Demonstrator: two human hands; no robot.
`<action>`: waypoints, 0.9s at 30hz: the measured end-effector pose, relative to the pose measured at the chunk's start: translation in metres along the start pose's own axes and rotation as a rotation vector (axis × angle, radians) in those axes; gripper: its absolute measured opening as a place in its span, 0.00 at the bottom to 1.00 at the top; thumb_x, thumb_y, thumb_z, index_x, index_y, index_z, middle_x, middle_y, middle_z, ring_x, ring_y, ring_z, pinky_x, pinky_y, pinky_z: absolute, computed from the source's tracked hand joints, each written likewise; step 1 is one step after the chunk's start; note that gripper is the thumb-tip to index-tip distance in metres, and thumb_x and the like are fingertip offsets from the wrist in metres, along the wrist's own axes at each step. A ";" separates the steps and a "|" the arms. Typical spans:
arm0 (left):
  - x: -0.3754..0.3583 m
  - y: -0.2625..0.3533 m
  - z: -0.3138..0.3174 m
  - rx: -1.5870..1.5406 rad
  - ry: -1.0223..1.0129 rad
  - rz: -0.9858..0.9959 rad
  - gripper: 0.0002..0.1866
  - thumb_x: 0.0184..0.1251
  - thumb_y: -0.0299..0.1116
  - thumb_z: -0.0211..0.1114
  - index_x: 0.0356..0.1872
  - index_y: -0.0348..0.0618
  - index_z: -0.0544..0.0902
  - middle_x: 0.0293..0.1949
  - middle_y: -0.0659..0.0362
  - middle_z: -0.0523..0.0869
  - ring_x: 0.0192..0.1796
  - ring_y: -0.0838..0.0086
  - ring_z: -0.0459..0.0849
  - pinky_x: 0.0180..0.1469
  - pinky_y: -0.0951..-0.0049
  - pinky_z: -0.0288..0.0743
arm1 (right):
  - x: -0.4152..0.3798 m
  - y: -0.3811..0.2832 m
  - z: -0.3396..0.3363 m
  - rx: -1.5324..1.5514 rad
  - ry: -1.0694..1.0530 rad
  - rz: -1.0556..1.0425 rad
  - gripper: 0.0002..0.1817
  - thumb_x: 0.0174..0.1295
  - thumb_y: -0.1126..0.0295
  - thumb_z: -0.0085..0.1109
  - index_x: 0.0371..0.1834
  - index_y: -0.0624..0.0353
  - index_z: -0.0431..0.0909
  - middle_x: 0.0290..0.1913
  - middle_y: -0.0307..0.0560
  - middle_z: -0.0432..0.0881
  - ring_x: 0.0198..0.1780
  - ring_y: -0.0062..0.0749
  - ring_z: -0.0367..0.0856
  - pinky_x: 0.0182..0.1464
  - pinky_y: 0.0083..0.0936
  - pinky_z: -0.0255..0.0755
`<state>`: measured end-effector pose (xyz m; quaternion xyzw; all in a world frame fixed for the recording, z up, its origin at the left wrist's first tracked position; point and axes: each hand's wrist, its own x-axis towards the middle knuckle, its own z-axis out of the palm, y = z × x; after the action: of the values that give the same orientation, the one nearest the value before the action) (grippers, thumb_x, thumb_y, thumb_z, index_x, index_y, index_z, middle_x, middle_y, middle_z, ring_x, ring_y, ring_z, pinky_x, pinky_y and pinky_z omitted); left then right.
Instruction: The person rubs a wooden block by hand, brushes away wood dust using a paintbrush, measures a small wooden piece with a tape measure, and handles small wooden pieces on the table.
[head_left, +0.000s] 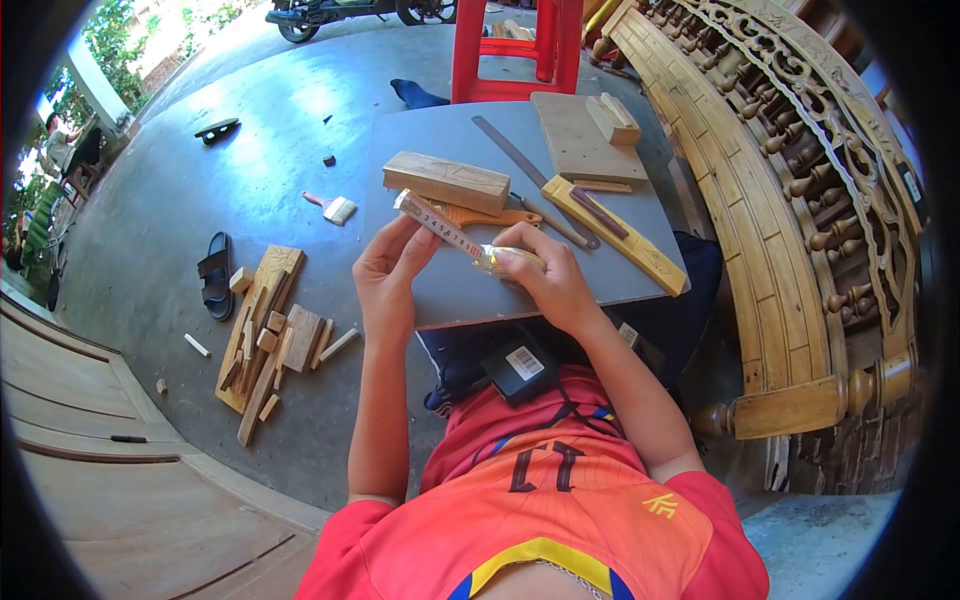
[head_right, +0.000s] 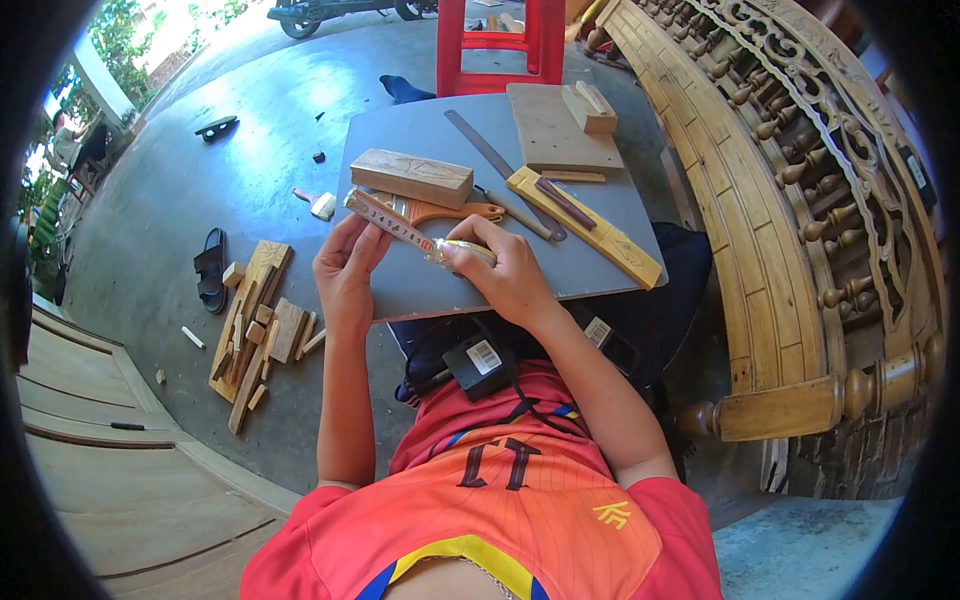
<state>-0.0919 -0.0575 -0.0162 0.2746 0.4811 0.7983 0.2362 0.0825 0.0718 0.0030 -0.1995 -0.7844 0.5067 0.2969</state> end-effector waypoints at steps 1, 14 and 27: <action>0.000 0.000 0.000 0.005 0.002 0.004 0.19 0.78 0.28 0.71 0.65 0.30 0.84 0.57 0.48 0.91 0.59 0.66 0.91 0.66 0.64 0.84 | 0.000 0.000 0.000 0.001 -0.001 0.000 0.21 0.71 0.52 0.63 0.45 0.63 0.84 0.38 0.48 0.89 0.42 0.30 0.86 0.51 0.30 0.77; 0.000 -0.001 -0.001 -0.018 -0.013 0.039 0.19 0.78 0.28 0.70 0.64 0.30 0.83 0.58 0.48 0.90 0.59 0.66 0.90 0.66 0.63 0.84 | 0.000 0.003 0.000 -0.004 -0.002 -0.012 0.21 0.71 0.52 0.63 0.45 0.63 0.84 0.38 0.49 0.89 0.41 0.32 0.86 0.50 0.31 0.77; -0.001 0.000 0.000 -0.022 -0.008 0.049 0.19 0.78 0.27 0.70 0.64 0.29 0.83 0.58 0.49 0.90 0.59 0.67 0.90 0.67 0.65 0.83 | 0.001 0.002 0.000 -0.006 0.003 -0.016 0.21 0.71 0.52 0.63 0.44 0.62 0.85 0.37 0.48 0.88 0.41 0.31 0.86 0.50 0.30 0.77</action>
<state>-0.0911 -0.0575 -0.0162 0.2867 0.4644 0.8081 0.2216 0.0819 0.0729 0.0010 -0.1949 -0.7871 0.5016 0.3015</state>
